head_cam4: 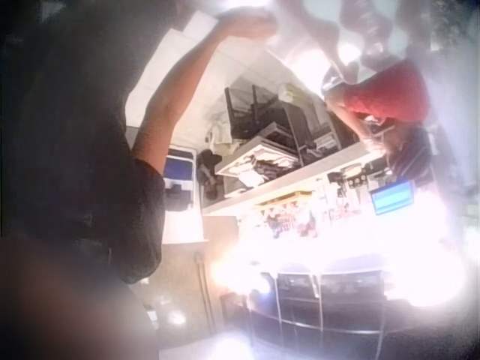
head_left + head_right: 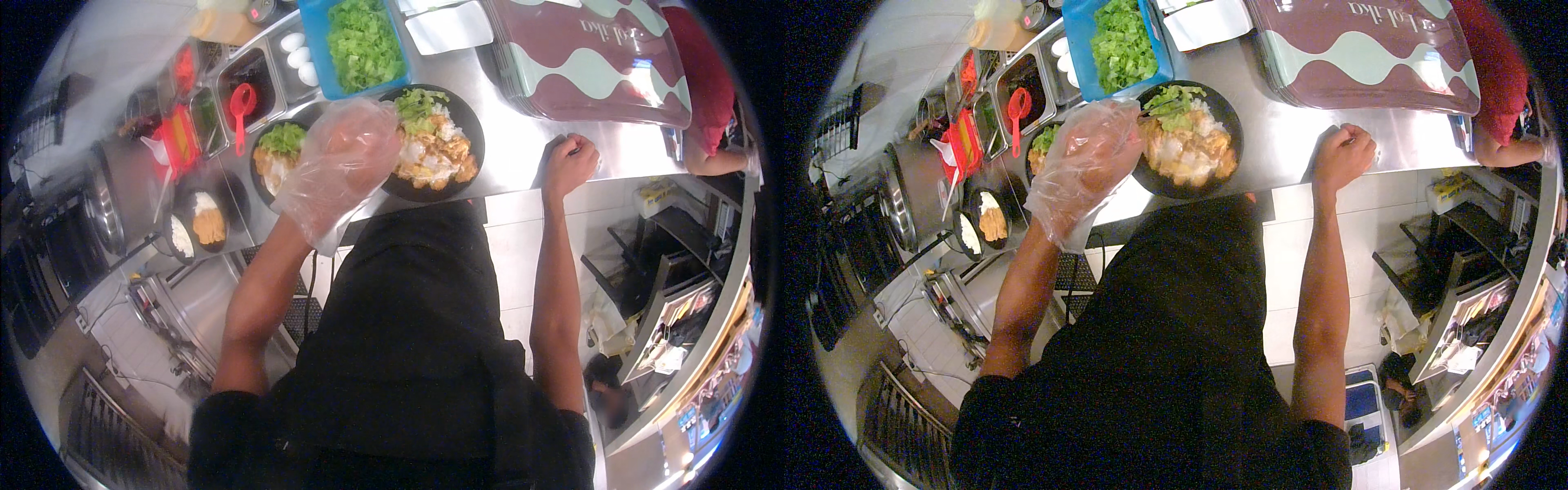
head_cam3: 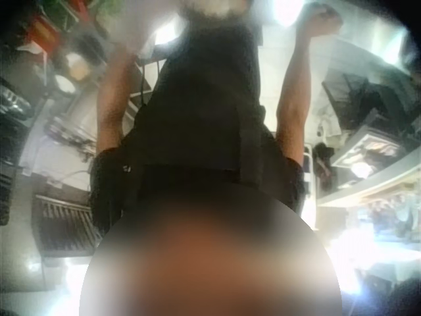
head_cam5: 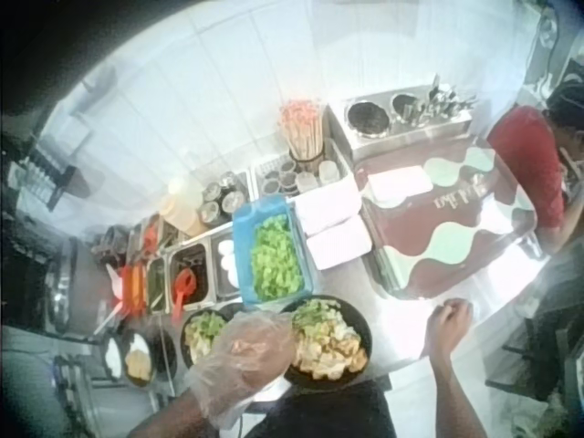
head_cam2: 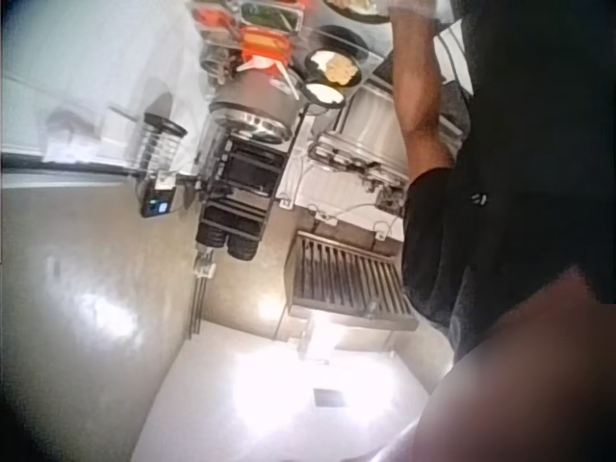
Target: The person assembles rice bowls in a commercial kitchen. They add sauce to a bowl, cut a breaded cutlet over rice using shears, and top the bowls with lettuce and seasoning. The finished bowls are placed on a tray.
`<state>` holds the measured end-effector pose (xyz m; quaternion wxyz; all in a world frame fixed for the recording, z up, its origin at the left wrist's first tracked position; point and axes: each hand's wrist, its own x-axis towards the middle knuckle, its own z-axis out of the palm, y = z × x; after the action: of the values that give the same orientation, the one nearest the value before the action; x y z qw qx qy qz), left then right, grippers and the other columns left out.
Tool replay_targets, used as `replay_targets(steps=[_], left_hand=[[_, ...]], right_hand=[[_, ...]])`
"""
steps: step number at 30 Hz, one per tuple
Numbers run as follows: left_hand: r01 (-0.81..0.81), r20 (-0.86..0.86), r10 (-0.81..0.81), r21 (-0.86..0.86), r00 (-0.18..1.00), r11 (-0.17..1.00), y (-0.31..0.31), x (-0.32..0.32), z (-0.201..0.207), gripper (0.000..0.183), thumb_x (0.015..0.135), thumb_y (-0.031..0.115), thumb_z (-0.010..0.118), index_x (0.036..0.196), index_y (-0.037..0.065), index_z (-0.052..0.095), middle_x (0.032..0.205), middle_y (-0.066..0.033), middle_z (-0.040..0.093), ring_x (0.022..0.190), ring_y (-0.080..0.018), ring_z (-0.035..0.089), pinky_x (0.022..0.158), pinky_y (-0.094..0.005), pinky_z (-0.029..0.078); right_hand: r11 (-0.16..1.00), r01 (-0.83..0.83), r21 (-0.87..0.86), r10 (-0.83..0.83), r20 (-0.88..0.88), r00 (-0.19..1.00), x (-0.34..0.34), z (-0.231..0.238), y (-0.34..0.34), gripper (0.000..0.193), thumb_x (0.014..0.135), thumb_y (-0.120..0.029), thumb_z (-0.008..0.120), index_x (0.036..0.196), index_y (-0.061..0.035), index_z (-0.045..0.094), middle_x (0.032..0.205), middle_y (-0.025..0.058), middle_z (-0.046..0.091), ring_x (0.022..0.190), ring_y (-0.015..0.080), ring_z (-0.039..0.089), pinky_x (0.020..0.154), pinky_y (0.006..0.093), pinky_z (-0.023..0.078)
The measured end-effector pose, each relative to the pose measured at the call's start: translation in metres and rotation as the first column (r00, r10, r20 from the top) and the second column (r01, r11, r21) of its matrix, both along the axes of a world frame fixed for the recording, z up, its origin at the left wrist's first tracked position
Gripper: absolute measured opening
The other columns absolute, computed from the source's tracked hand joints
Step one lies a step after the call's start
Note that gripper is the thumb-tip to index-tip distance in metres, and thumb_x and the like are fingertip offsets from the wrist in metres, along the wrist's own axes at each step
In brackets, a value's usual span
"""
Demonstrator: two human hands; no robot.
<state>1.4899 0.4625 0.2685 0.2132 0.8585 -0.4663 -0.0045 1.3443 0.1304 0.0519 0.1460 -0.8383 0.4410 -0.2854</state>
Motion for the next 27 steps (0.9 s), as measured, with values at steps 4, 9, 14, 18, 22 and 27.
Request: replay_targets(steps=[4,9,14,18,22,27], left_hand=[[-0.025,0.083,0.011,0.163,0.997,0.986,0.005,-0.009,0.016,0.026,0.076,0.008,0.073,0.101,0.011,0.069,0.120,-0.0086,0.068,0.111,-0.0261,0.064,0.094,-0.0443,0.053],[-0.093,-0.142,0.106,0.095,0.984,0.991,0.010,-0.009,0.003,0.023,0.083,0.006,0.073,0.106,0.007,0.070,0.106,-0.0086,0.068,0.104,-0.0263,0.063,0.092,-0.0383,0.053],[0.034,0.204,-0.069,0.172,0.977,0.985,0.012,-0.001,0.000,0.021,0.086,0.007,0.070,0.107,0.007,0.071,0.111,-0.0067,0.068,0.108,-0.0252,0.063,0.095,-0.0363,0.052],[0.064,0.113,-0.082,0.158,0.990,0.985,0.015,0.002,-0.010,0.024,0.082,0.005,0.071,0.106,0.007,0.070,0.115,-0.0077,0.068,0.112,-0.0251,0.063,0.094,-0.0386,0.053],[0.106,0.308,-0.202,0.301,0.930,0.948,0.008,0.001,0.014,0.025,0.078,0.004,0.072,0.103,0.005,0.067,0.123,-0.0134,0.067,0.112,-0.0314,0.064,0.091,-0.0450,0.054],[-0.061,-0.137,0.071,0.071,0.988,0.996,0.008,0.004,-0.021,0.028,0.079,0.005,0.072,0.107,0.009,0.071,0.115,-0.0061,0.069,0.112,-0.0252,0.064,0.097,-0.0406,0.052]], right_hand=[[1.000,-0.010,-0.005,0.010,0.006,1.000,0.000,0.002,0.000,0.015,0.086,-0.014,0.056,0.090,-0.0048,0.067,0.094,0.0139,0.063,0.091,0.0349,0.059,0.085,0.0489,0.044],[1.000,-0.004,0.004,0.004,0.022,1.000,0.001,0.002,0.001,0.014,0.086,-0.013,0.057,0.090,-0.0050,0.067,0.094,0.0133,0.063,0.090,0.0346,0.059,0.085,0.0484,0.044],[1.000,0.003,0.000,-0.003,-0.011,1.000,0.001,0.002,0.002,0.013,0.087,-0.013,0.057,0.091,-0.0052,0.067,0.094,0.0130,0.063,0.091,0.0342,0.059,0.087,0.0484,0.044],[1.000,-0.001,-0.021,0.000,-0.012,1.000,0.000,0.003,0.001,0.013,0.087,-0.013,0.058,0.090,-0.0053,0.067,0.095,0.0130,0.063,0.091,0.0341,0.060,0.086,0.0483,0.045],[1.000,-0.005,-0.012,0.005,0.006,1.000,0.000,0.000,0.000,0.012,0.087,-0.013,0.057,0.090,-0.0046,0.066,0.094,0.0129,0.063,0.090,0.0340,0.060,0.085,0.0482,0.045],[1.000,-0.012,-0.005,0.012,0.018,1.000,0.002,0.004,0.003,0.013,0.087,-0.011,0.056,0.090,-0.0041,0.066,0.094,0.0132,0.063,0.090,0.0344,0.060,0.084,0.0485,0.045]])
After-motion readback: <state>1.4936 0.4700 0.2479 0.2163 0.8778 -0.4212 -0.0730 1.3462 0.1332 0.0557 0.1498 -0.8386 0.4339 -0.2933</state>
